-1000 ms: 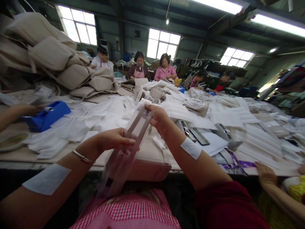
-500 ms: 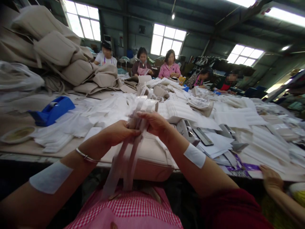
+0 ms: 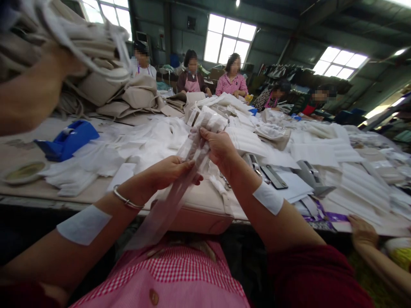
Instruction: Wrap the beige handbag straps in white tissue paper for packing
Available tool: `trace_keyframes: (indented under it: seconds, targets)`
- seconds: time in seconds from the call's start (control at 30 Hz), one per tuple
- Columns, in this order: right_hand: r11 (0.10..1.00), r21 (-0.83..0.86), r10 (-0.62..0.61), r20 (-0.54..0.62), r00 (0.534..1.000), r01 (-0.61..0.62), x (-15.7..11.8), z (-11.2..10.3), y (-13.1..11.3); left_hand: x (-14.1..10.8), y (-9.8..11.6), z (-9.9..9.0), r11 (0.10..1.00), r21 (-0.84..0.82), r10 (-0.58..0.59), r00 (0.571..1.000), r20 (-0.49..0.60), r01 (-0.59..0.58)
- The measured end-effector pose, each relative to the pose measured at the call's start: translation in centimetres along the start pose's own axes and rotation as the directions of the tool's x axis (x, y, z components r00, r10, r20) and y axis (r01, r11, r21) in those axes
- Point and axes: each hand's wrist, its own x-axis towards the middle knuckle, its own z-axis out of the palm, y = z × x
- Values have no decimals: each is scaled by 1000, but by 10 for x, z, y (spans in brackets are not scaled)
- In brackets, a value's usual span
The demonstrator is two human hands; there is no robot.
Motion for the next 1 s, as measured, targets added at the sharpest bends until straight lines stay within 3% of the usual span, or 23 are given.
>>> trace_keyframes:
  seconds: [0.2,0.33,0.47,0.57,0.67,0.77,0.87,0.93,1.0]
  targets:
    - [995,-89,50,43,998,-46,-26,4,26,23,-1,2,984,-156,79,994,-78,-91]
    - [994,-110,-21,49,999,27,-22,3,22,24,-5,-2,973,-179,126,986,-106,-144]
    - [985,-34,-172,-23,985,172,0,-2,4,7,-10,-6,999,48,20,1000,4,-21]
    - [975,-25,-224,-59,973,223,13,-6,-1,-2,-16,-7,978,198,-47,996,-69,60]
    - [971,-25,-237,-56,970,236,18,-8,3,-7,-16,-8,895,444,53,980,-192,39]
    - [967,-50,-254,-69,965,251,18,-10,5,-10,-8,-13,744,669,164,970,-179,-2]
    - [962,-66,-271,-89,958,266,18,-11,3,-12,-2,-19,710,704,199,960,-196,-3]
    - [961,-62,-275,-101,956,270,17,-11,0,-10,-4,-21,782,623,176,953,-247,17]
    - [964,-59,-264,-104,959,259,17,-10,-2,-8,-8,-22,862,506,102,968,-230,29]
